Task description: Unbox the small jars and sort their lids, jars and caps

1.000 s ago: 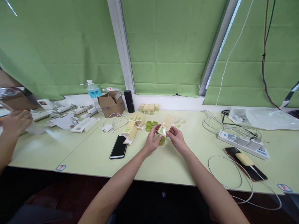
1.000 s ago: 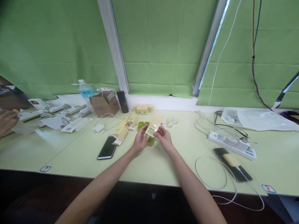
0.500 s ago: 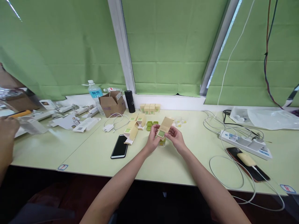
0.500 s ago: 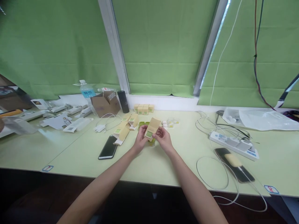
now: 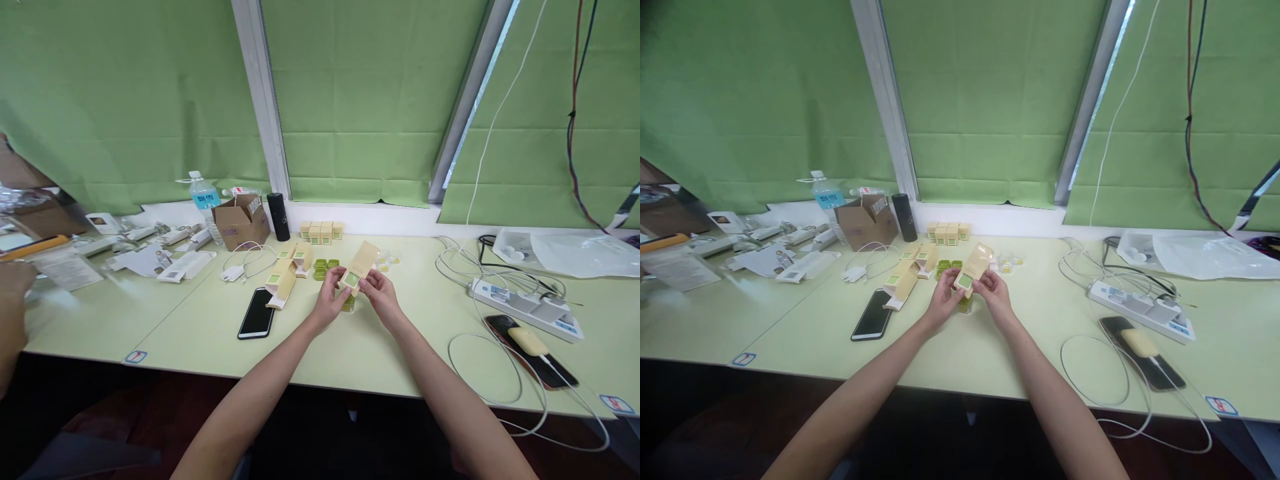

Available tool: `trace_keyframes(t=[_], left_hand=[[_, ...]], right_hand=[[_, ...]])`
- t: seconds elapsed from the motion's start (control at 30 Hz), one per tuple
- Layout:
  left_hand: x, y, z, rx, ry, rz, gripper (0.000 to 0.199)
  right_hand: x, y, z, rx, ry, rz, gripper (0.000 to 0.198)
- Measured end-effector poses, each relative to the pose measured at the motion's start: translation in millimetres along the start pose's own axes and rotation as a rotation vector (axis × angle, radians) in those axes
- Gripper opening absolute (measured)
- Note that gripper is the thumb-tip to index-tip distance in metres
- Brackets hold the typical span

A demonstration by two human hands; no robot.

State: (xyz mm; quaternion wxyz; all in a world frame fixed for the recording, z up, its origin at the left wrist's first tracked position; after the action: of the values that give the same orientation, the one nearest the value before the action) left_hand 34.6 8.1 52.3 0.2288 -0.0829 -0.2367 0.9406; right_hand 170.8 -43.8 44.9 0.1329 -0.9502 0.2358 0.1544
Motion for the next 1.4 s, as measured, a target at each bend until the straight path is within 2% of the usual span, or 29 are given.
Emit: trace_keyframes(t=[0.27, 0.43, 0.63, 0.77, 0.97, 1.03, 1.1, 1.23, 1.4], left_hand=[[-4.3, 1.9, -0.5, 0.034, 0.124, -0.067, 0.059], [-3.9, 3.1, 6.6, -0.037, 0.067, -0.08, 0.053], [4.9, 0.1, 8.9, -0.106, -0.147, 0.03, 0.039], [7.9, -2.0, 3.2, -0.087, -0.159, 0.118, 0.04], [3.8, 4.9, 1.3, -0.066, -0.121, 0.072, 0.038], [8.0, 6.2, 2.9, -0.092, -0.19, 0.121, 0.03], [11.2, 6.5, 8.8, -0.183, -0.31, 0.167, 0.016], [8.9, 5.5, 18.3, -0.331, -0.419, 0.159, 0.025], [13.7, 1.9, 13.7, -0.263, -0.385, 0.221, 0.03]], right_hand=[[2.0, -1.4, -0.8, -0.064, -0.092, 0.046, 0.057], [3.6, -1.0, -3.0, -0.111, -0.182, 0.084, 0.055], [-0.4, 3.6, -2.1, -0.124, -0.136, 0.089, 0.058], [-2.1, 5.0, -2.2, -0.129, -0.09, 0.073, 0.06], [-9.0, 6.8, -2.8, -0.145, -0.127, 0.009, 0.062], [-12.3, 8.3, -0.7, -0.164, -0.12, -0.018, 0.061], [-13.8, 9.1, -0.5, -0.161, -0.118, -0.031, 0.06], [-12.3, 8.3, -3.9, -0.13, -0.119, -0.037, 0.056], [-8.3, 5.9, -2.5, -0.121, -0.127, -0.032, 0.052]])
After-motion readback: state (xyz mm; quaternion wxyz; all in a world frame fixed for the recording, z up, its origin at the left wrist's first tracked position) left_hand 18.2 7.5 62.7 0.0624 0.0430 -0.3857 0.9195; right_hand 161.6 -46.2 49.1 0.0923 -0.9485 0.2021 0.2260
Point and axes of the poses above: each hand's wrist, its own y-axis away from the middle knuckle, its own x-axis out of the back of the hand, z = x × y, the point moved 7 cm from there along -y, towards the middle knuckle, and after that the axes turned 9 degrees about z, right-handed, at the moved point
